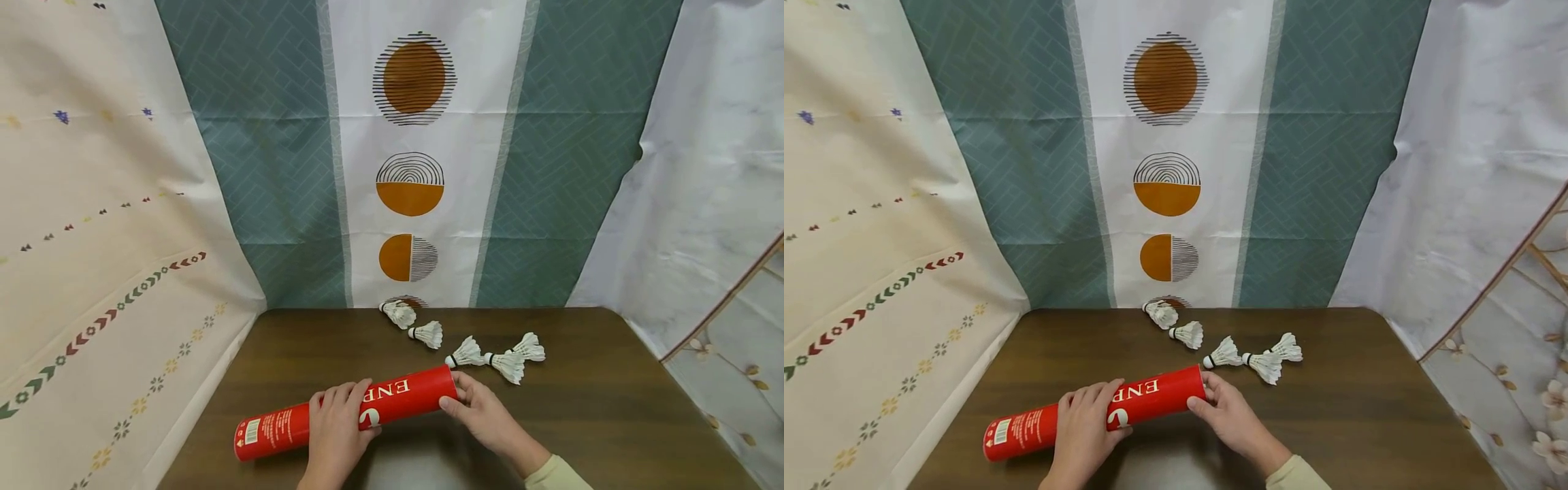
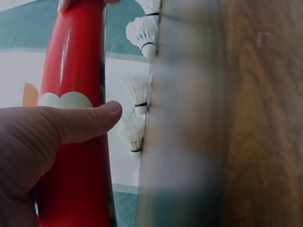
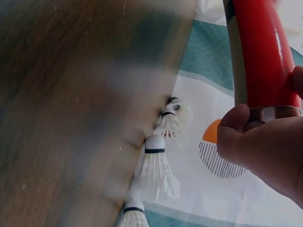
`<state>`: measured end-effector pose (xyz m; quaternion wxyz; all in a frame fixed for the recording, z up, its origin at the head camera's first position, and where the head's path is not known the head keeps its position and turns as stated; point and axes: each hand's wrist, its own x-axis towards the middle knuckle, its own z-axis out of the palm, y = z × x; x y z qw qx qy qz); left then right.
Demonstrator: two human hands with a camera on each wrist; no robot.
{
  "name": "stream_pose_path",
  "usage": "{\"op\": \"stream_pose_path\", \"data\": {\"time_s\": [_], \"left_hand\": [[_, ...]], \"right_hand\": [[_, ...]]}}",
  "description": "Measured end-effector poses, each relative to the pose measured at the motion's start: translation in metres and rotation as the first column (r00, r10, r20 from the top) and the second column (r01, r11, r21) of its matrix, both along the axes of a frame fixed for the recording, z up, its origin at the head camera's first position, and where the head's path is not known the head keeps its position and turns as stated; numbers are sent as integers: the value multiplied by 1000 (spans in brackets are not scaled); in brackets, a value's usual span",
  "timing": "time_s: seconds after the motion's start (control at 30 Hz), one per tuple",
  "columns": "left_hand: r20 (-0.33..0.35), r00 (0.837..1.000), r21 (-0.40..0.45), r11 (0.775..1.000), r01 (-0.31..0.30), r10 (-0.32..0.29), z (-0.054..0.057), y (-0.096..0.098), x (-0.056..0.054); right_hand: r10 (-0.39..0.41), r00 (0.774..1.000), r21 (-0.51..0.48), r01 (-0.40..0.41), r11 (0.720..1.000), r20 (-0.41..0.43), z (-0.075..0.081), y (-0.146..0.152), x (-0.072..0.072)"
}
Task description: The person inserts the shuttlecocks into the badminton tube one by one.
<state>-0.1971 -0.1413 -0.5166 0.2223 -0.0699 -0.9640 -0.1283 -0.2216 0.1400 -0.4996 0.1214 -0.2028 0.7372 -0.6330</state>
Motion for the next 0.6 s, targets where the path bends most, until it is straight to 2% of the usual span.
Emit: {"op": "stream_pose_path", "data": {"time_s": [0.1,0.23,0.3,0.37,0.43,0.5,0.53,0.6], "left_hand": [[15,1000,-4,1000,-13,13,-3,-4,5],[23,999,-9,1000,-25,25,-2,-8,6],[29,999,-11,1000,-25,26,-1,-11,8],[37,999,-14,1000,-26,26,-1,-13,9],[44,999,-22,999,-29,30,-1,-16,9],[46,998,-27,999,-39,40,0,-19,10],[46,998,-30,998,-46,47,0,-21,10],[48,997,-28,998,-61,63,0,-25,10]], "right_hand": [[32,999,-8,-32,999,5,-3,-3,1],[48,999,4,-48,999,-4,1,-2,0],[1,1000,32,-1,999,-1,7,2,-3],[-101,995,56,100,993,22,16,7,-9],[-215,975,71,212,975,49,29,10,-22],[-287,956,73,283,956,55,40,9,-42],[-305,951,74,301,951,59,44,5,-54],[-290,956,93,285,954,53,49,-4,-78]]}}
